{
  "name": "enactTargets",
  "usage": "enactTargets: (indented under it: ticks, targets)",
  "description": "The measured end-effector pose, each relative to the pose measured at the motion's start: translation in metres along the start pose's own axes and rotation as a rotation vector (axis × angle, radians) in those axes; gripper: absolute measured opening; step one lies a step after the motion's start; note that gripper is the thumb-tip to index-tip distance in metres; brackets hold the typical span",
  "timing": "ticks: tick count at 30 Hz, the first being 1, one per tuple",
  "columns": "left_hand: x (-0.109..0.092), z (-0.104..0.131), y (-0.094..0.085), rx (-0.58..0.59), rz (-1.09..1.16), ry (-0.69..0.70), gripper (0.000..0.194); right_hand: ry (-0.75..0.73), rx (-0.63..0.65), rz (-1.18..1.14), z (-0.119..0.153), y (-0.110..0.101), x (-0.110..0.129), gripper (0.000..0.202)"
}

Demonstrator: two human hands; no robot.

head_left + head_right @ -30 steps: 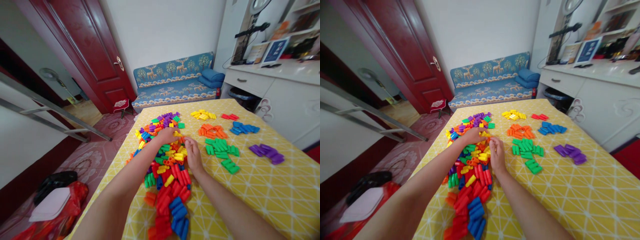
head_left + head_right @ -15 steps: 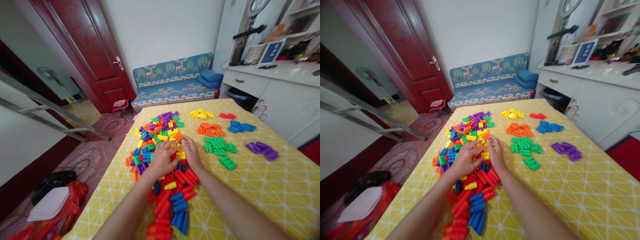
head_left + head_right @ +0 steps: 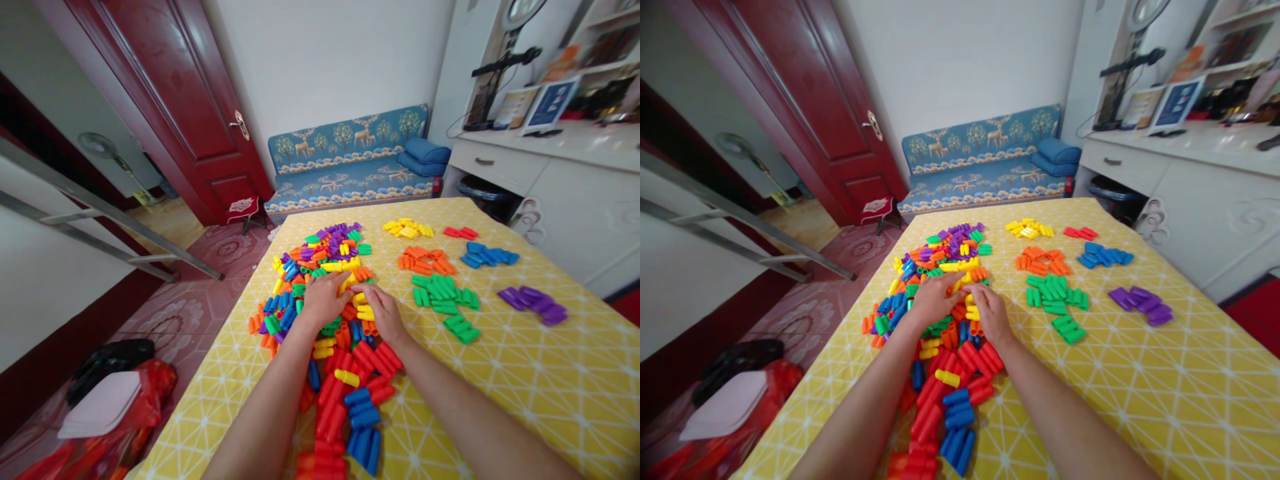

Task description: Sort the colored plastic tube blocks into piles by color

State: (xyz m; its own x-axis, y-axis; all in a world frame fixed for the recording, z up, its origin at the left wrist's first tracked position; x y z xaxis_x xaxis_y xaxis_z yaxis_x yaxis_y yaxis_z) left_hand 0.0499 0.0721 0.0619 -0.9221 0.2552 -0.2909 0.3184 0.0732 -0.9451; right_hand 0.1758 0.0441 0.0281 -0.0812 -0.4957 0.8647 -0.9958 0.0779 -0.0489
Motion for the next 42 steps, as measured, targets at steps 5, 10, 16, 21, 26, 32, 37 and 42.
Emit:
enactTargets:
  ticks: [5, 10, 16, 21, 26, 32, 37, 42]
  targets:
    - [0.016, -0.018, -0.010, 0.016, 0.199, -0.046, 0.037, -0.002, -0.091, 0.055, -0.002, -0.008, -0.003, 0.044]
    - [0.022, -0.050, -0.019, -0.066, 0.044, -0.090, 0.042, -0.028, -0.083, 0.064, -0.003, -0.008, -0.003, 0.042]
    - [0.013, -0.078, 0.005, 0.012, -0.136, -0.027, 0.047, -0.023, -0.084, 0.070, -0.003, -0.009, -0.004, 0.043]
    - [0.011, -0.083, -0.004, -0.095, -0.153, -0.053, 0.029, -0.005, -0.084, 0.072, -0.003, -0.008, -0.007, 0.042]
    - [-0.010, -0.051, -0.016, 0.006, 0.340, 0.099, 0.025, -0.002, -0.191, 0.063, -0.001, -0.017, -0.005, 0.035]
    - [-0.020, -0.005, 0.000, 0.237, 0.851, 0.050, 0.029, -0.057, -0.149, 0.046, 0.001, -0.014, 0.010, 0.029]
    - [0.013, 0.002, 0.002, 0.004, 0.864, -0.078, 0.024, -0.008, -0.278, 0.060, 0.002, -0.032, -0.003, 0.027]
    - [0.036, 0.007, -0.016, -0.254, 0.746, -0.047, 0.032, 0.013, -0.352, -0.010, 0.000, -0.037, -0.016, 0.035]
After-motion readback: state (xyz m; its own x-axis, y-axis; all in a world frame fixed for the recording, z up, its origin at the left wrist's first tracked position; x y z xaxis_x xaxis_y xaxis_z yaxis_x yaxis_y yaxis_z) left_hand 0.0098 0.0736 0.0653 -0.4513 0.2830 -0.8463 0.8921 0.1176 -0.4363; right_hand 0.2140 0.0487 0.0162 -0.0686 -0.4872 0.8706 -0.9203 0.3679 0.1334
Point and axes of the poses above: each hand's wrist, its own z-axis away from the middle knuckle, its own y-axis out of the palm, x = y × z, the point moved 9 cm from there along -z, towards the middle knuckle, and after that the axes turned 8 degrees about -y, right-handed, at the moved point
